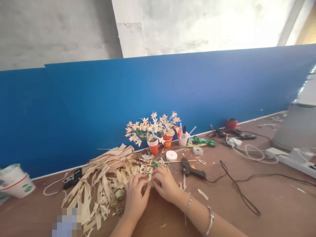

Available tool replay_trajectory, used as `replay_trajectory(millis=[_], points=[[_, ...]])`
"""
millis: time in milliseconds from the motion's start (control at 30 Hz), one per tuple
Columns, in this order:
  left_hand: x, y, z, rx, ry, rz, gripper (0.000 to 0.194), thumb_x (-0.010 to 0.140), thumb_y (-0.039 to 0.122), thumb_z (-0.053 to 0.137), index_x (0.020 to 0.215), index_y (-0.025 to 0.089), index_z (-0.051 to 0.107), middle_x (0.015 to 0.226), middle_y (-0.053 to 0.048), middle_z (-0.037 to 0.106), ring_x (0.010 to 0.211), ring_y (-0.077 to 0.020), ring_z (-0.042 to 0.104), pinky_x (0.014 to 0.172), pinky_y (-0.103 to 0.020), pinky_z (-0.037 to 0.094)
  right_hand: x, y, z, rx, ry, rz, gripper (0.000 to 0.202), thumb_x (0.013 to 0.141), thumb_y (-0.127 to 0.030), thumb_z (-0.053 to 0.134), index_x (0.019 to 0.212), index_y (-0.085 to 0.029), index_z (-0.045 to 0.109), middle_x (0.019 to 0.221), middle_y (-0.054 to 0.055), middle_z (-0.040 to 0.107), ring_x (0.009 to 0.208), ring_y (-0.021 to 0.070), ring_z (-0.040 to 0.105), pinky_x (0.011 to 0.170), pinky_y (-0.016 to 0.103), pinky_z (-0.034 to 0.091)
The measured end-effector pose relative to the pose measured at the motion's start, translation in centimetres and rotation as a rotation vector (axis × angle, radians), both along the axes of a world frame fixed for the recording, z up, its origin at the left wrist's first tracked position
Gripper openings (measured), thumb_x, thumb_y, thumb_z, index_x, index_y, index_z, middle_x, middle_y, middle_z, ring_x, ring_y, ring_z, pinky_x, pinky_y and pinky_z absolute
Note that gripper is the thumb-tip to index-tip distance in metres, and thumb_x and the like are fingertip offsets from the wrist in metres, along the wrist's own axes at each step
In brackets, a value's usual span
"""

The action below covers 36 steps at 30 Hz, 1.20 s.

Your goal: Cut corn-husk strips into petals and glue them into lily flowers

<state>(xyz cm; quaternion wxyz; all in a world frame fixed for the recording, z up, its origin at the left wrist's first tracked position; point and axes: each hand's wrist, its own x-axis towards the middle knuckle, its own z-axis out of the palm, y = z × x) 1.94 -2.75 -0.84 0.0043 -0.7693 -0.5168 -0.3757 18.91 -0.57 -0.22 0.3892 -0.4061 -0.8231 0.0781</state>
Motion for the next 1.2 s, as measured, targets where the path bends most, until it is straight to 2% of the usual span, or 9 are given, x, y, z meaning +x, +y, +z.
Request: replay_trajectory(millis=[67,167,267,367,467,633,767,967,1200], points=[[-0.1,0.0,0.0,0.002,0.004,0.02,0.014,0.081,0.02,0.052,0.075,0.023,0.065,0.098,-0.006,0.061,0.098,-0.0255,0.052,0.085,-0.042,0.041,-0.1,-0.1,-0.2,-0.027,-0.026,0.009,0.013,0.079,-0.01,0.055,0.084,-0.021,0.06,0.094,0.003,0.061,0.094,0.0187,0.052,0.08,0.031,0.033],[-0.6,0.2,-0.3,0.021,-0.003,0.074,0.018,0.084,0.022,0.049,0.077,0.022,0.066,0.096,-0.006,0.061,0.095,-0.0254,0.053,0.083,-0.043,0.042,-0.1,-0.1,-0.4,-0.107,-0.096,-0.038,0.016,0.076,-0.014,0.059,0.091,-0.021,0.06,0.101,0.004,0.059,0.099,0.0211,0.049,0.081,0.033,0.032],[-0.9,0.5,-0.7,0.022,0.007,0.102,0.019,0.084,0.021,0.049,0.078,0.022,0.067,0.095,-0.006,0.062,0.093,-0.0253,0.053,0.083,-0.043,0.042,-0.1,0.0,-0.8,-0.161,-0.169,-0.072,0.012,0.074,-0.02,0.063,0.086,-0.02,0.061,0.104,0.005,0.058,0.101,0.0227,0.048,0.082,0.034,0.03],[-1.0,0.7,-0.9,0.026,0.016,0.12,0.017,0.082,0.021,0.051,0.077,0.023,0.067,0.094,-0.006,0.062,0.093,-0.0256,0.054,0.082,-0.042,0.042,-0.3,0.2,-1.1,-0.174,-0.192,-0.072,0.006,0.074,-0.015,0.061,0.078,-0.019,0.06,0.101,0.004,0.059,0.1,0.0212,0.048,0.082,0.033,0.029],[-1.0,0.7,-1.0,0.032,0.013,0.137,0.017,0.081,0.02,0.052,0.076,0.022,0.068,0.092,-0.006,0.063,0.091,-0.0254,0.055,0.081,-0.042,0.043,-0.4,0.3,-1.3,-0.186,-0.176,-0.069,0.007,0.074,-0.011,0.058,0.075,-0.019,0.058,0.1,0.003,0.059,0.099,0.0202,0.049,0.082,0.032,0.029],[-1.1,0.6,-0.8,0.039,0.006,0.14,0.017,0.082,0.019,0.051,0.076,0.021,0.067,0.09,-0.006,0.063,0.09,-0.0248,0.055,0.081,-0.041,0.043,-0.3,0.3,-1.2,-0.187,-0.146,-0.069,0.015,0.073,-0.014,0.059,0.087,-0.02,0.058,0.103,0.004,0.059,0.101,0.0211,0.048,0.083,0.033,0.029],[-0.9,0.6,-0.7,0.042,0.008,0.133,0.017,0.081,0.018,0.051,0.075,0.021,0.067,0.089,-0.006,0.063,0.088,-0.0245,0.055,0.079,-0.04,0.043,-0.3,0.3,-1.3,-0.2,-0.153,-0.056,0.01,0.072,-0.01,0.056,0.076,-0.019,0.058,0.101,0.003,0.059,0.101,0.0205,0.048,0.082,0.033,0.028],[-1.0,1.0,-1.0,0.047,0.009,0.123,0.018,0.081,0.018,0.05,0.075,0.021,0.067,0.088,-0.006,0.064,0.086,-0.0241,0.056,0.077,-0.04,0.044,-0.3,0.5,-1.6,-0.212,-0.138,-0.068,0.019,0.069,-0.009,0.057,0.085,-0.02,0.059,0.103,0.003,0.059,0.102,0.0208,0.048,0.084,0.033,0.029],[-1.1,1.0,-1.0,0.045,-0.003,0.109,0.017,0.081,0.018,0.05,0.075,0.02,0.066,0.087,-0.006,0.063,0.086,-0.0238,0.055,0.079,-0.04,0.043,-0.3,0.2,-0.7,-0.189,-0.011,-0.03,0.014,0.069,-0.008,0.056,0.074,-0.02,0.062,0.097,0.003,0.062,0.097,0.0203,0.052,0.084,0.033,0.032]])
